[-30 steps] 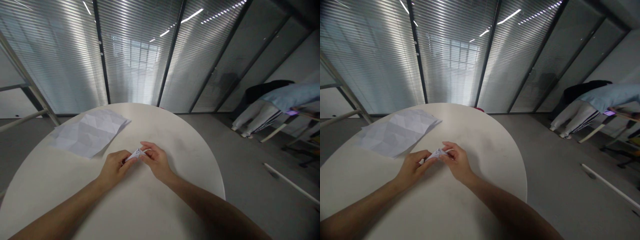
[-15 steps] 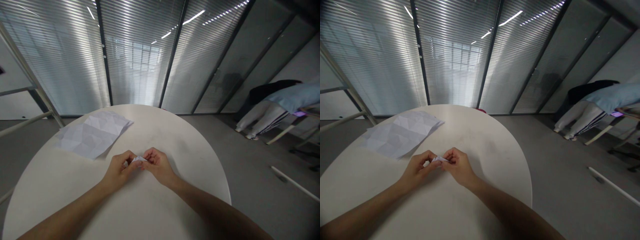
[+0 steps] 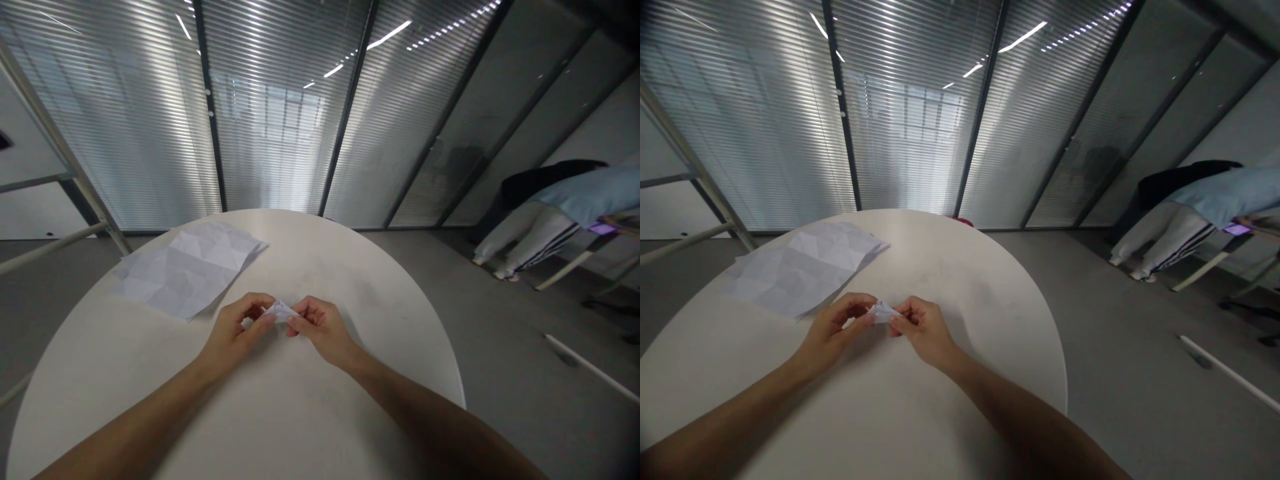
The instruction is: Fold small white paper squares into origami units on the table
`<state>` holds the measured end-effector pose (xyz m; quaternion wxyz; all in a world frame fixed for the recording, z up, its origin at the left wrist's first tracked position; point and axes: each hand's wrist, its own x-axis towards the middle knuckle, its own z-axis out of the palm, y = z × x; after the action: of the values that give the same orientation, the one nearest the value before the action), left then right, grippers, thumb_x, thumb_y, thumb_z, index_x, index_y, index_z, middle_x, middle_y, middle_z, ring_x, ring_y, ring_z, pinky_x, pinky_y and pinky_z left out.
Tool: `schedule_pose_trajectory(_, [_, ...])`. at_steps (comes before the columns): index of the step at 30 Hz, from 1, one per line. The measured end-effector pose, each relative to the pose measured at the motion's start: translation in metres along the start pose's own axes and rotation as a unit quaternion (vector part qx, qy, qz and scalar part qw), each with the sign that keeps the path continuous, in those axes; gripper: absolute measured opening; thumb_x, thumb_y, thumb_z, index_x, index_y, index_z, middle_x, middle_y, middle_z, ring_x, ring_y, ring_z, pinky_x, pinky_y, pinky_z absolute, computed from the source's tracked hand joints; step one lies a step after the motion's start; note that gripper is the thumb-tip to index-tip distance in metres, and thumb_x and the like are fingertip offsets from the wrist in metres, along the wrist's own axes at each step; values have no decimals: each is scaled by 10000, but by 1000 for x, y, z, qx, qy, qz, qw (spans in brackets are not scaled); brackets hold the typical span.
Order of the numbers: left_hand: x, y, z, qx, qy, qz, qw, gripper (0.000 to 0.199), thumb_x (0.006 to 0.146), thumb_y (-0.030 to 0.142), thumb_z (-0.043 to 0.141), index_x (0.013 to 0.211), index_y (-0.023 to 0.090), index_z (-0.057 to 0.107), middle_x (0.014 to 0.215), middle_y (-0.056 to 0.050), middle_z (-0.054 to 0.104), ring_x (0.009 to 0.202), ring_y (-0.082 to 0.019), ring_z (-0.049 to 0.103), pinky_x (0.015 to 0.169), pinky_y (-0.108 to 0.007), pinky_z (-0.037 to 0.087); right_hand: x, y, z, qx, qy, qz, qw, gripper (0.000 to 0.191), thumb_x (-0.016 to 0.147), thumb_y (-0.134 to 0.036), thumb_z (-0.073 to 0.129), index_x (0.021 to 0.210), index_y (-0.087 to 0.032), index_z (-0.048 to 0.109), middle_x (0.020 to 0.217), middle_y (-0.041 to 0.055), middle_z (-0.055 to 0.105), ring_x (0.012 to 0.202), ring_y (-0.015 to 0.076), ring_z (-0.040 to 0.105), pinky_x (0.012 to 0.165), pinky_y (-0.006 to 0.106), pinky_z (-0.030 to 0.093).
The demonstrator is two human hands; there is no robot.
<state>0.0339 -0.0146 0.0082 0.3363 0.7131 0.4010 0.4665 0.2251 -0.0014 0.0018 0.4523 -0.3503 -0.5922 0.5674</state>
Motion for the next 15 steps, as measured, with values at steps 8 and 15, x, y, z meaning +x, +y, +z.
schedule_pose_trajectory(8, [0,1,2,17,-24,48,998,110,875,260,561,954,196,603,963,-52,609,785,-128,557,647,-238,430,-2,-3,0,-116,30,-131,984,92,827,-302,625,876,-224,637,910,27,599,809,144,582,672,257,464])
schedule_pose_trajectory(15, [1,1,5,45,-22,58,997,131,902,243,502,855,192,614,1017,-74,602,937,-165,565,776,-280,454,-2,-8,4,-180,12,-169,969,119,878,-287,549,793,-217,593,906,34,562,867,159,552,754,284,453])
